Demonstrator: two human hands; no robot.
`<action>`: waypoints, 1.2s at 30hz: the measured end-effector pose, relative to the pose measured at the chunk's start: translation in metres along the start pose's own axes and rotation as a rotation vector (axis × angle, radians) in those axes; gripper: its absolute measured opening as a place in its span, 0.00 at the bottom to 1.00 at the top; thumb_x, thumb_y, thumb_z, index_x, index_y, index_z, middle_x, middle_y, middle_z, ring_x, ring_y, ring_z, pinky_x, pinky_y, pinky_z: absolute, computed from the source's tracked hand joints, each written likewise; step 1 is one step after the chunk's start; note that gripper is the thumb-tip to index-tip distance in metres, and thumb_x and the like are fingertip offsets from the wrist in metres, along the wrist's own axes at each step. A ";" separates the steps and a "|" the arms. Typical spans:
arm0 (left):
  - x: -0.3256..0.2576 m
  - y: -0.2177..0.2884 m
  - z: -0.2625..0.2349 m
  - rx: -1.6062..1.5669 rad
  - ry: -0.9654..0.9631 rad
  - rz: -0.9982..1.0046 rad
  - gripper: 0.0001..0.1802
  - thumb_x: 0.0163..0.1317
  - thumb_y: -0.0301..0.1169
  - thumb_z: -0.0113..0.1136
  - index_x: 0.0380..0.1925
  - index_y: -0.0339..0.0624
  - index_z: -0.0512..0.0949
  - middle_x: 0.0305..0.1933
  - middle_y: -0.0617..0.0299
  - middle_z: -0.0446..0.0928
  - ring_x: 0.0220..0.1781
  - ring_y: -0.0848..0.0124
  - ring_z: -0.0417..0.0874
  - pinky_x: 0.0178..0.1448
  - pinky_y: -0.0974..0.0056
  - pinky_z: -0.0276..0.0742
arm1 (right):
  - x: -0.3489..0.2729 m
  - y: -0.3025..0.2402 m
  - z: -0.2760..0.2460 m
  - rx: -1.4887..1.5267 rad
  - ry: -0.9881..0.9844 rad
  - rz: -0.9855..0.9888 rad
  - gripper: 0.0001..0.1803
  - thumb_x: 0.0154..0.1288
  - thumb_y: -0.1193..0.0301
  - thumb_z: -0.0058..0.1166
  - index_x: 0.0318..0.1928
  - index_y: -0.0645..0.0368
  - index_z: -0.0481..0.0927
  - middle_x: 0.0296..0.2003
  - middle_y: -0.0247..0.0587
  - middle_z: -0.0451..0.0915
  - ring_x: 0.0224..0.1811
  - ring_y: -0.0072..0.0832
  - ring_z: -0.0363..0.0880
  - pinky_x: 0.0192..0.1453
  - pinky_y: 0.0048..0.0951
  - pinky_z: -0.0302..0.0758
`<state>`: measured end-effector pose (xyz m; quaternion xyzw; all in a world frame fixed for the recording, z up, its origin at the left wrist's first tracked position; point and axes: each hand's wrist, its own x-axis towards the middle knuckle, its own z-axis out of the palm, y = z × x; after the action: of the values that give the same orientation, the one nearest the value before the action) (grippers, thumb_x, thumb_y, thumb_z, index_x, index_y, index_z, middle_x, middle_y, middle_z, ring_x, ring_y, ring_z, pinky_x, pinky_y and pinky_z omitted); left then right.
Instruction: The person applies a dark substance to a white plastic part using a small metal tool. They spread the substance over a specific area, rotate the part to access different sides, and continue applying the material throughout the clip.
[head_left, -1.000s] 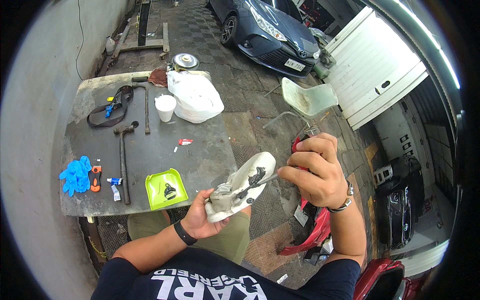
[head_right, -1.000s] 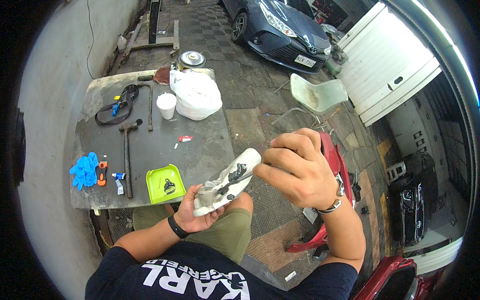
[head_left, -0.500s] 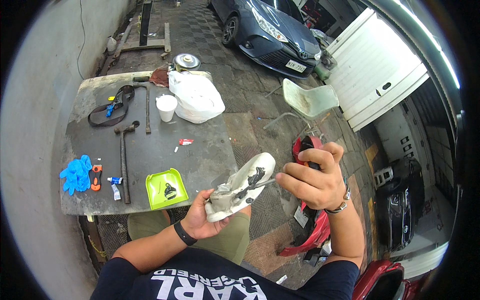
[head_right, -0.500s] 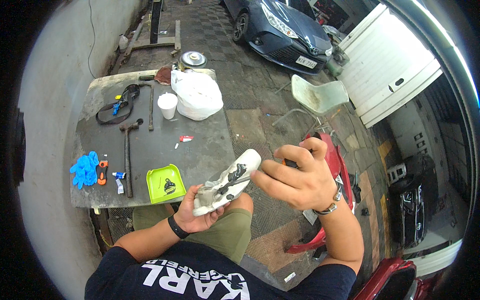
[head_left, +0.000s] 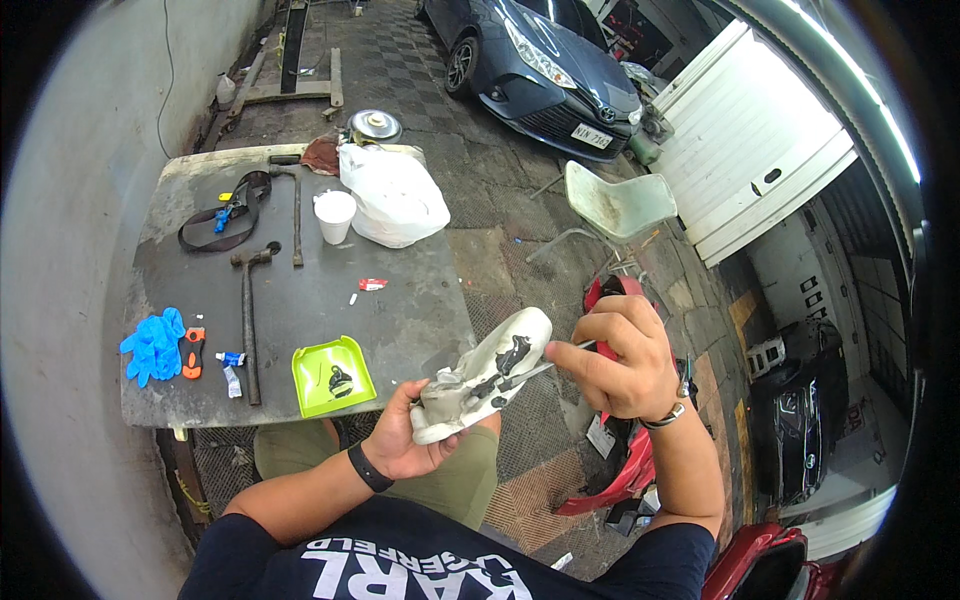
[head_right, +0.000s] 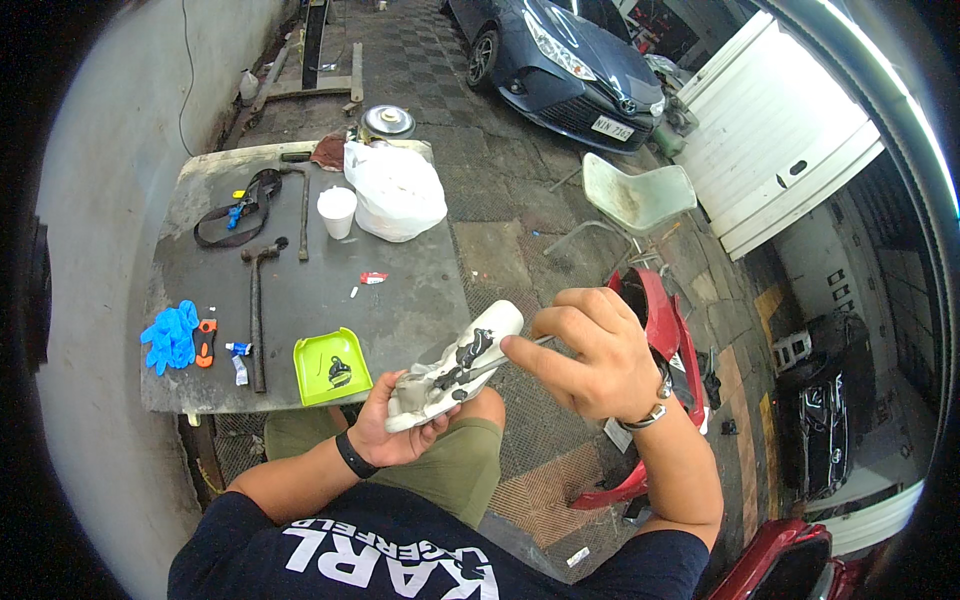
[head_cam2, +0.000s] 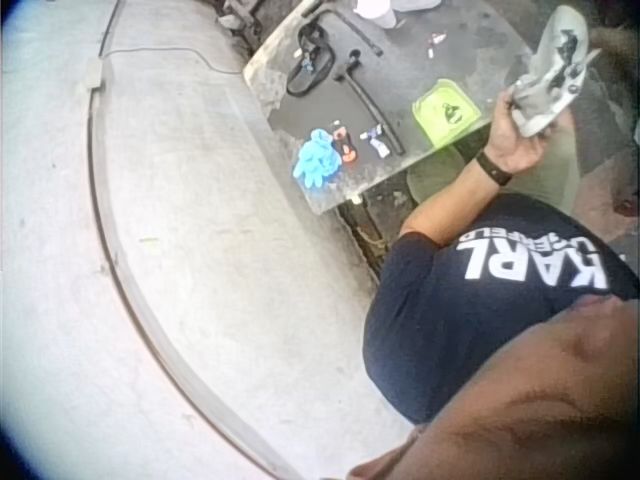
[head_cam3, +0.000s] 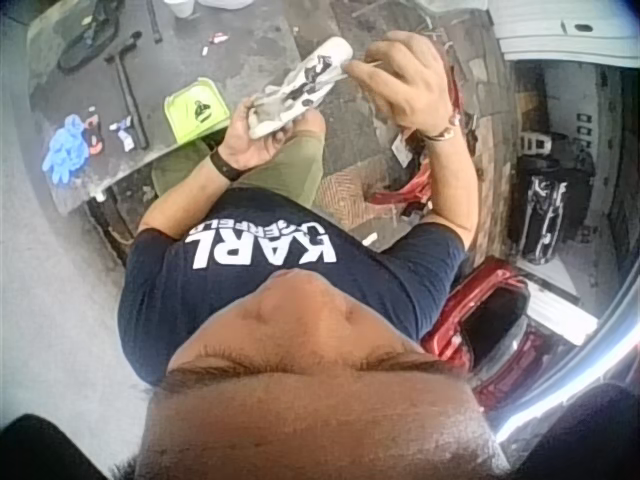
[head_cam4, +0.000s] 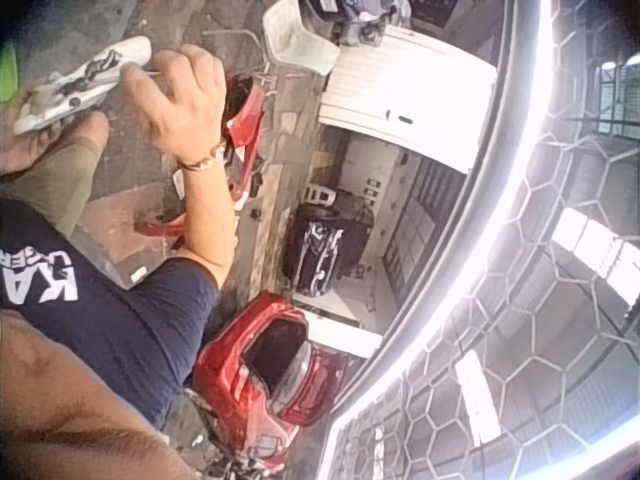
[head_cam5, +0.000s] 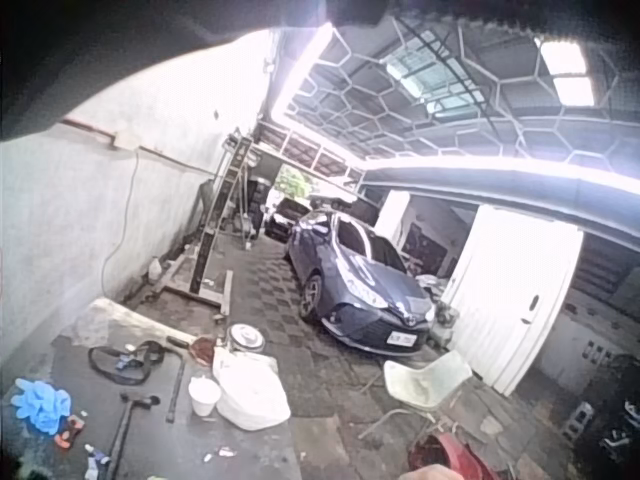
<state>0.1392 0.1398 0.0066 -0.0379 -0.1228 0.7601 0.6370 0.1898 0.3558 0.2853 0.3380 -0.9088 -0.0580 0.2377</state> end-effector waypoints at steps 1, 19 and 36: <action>0.000 0.000 0.000 0.000 0.000 -0.001 0.39 0.72 0.59 0.52 0.71 0.41 0.72 0.63 0.40 0.78 0.55 0.58 0.87 0.54 0.61 0.89 | 0.000 -0.001 0.001 0.009 0.009 0.020 0.22 0.46 0.70 0.64 0.47 0.50 0.88 0.38 0.33 0.80 0.45 0.35 0.79 0.45 0.36 0.77; -0.005 -0.010 0.005 0.015 0.018 -0.025 0.40 0.72 0.60 0.50 0.70 0.39 0.71 0.62 0.40 0.79 0.53 0.58 0.88 0.53 0.61 0.89 | 0.013 -0.005 -0.004 0.074 -0.036 -0.018 0.18 0.47 0.73 0.65 0.44 0.53 0.88 0.42 0.36 0.79 0.52 0.39 0.79 0.54 0.39 0.81; -0.005 -0.014 0.007 0.038 0.003 -0.037 0.38 0.72 0.57 0.51 0.70 0.38 0.72 0.60 0.41 0.80 0.53 0.57 0.88 0.54 0.62 0.90 | 0.010 -0.004 -0.016 -0.038 -0.085 -0.062 0.18 0.48 0.69 0.64 0.44 0.51 0.88 0.44 0.36 0.78 0.56 0.37 0.78 0.67 0.45 0.80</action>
<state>0.1517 0.1364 0.0156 -0.0247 -0.1083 0.7504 0.6516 0.1931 0.3469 0.3017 0.3587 -0.9059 -0.0968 0.2031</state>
